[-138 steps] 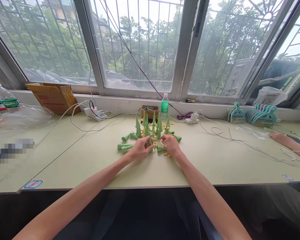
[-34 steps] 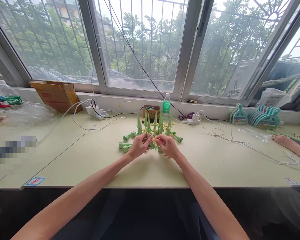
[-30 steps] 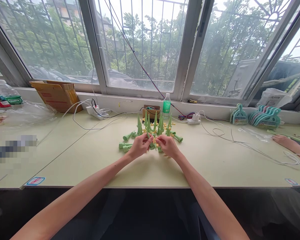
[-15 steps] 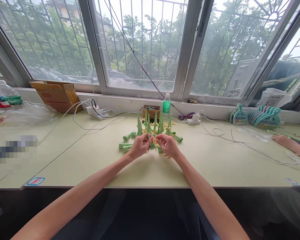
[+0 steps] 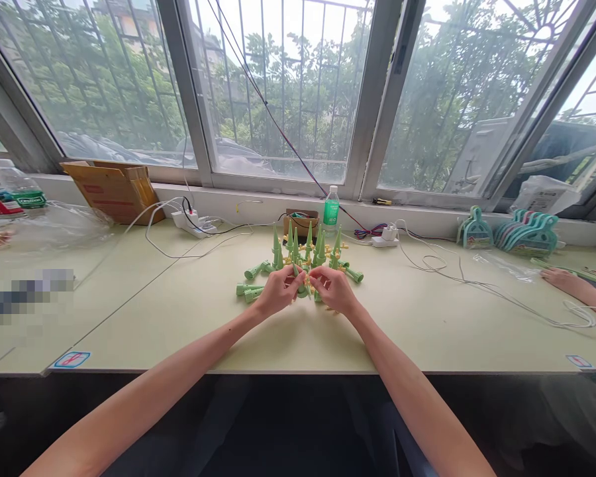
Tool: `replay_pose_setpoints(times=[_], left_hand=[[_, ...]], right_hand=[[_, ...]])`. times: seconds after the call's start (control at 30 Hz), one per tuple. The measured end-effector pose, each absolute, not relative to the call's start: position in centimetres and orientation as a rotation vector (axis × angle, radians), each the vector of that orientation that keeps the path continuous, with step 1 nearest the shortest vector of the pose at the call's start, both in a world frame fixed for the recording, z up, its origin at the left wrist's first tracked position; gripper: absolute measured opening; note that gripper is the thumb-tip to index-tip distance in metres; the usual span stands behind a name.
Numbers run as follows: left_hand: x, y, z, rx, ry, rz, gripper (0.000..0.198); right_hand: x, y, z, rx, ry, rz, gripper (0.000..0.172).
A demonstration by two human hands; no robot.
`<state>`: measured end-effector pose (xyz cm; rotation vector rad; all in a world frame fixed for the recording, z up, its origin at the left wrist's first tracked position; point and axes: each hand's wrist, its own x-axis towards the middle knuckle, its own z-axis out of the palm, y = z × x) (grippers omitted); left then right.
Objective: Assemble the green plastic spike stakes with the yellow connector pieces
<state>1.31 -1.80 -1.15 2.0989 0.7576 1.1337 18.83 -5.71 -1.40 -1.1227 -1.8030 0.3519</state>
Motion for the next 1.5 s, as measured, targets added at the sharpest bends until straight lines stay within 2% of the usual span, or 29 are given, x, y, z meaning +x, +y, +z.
replay_pose_setpoints(times=[0.6, 0.83, 1.5], left_hand=[[1.39, -1.57, -1.34, 2.189, 0.746, 1.165, 0.03], [1.36, -1.6, -1.37, 2.187, 0.746, 1.179, 0.029], [1.35, -1.52, -1.53, 2.213, 0.716, 1.142, 0.029]], right_hand=[[19.15, -5.33, -1.94, -1.182, -1.769, 0.281, 0.028], [19.09, -5.53, -1.69, -1.113, -1.796, 0.331, 0.024], [19.15, -5.34, -1.98, -1.134, -1.823, 0.37, 0.027]])
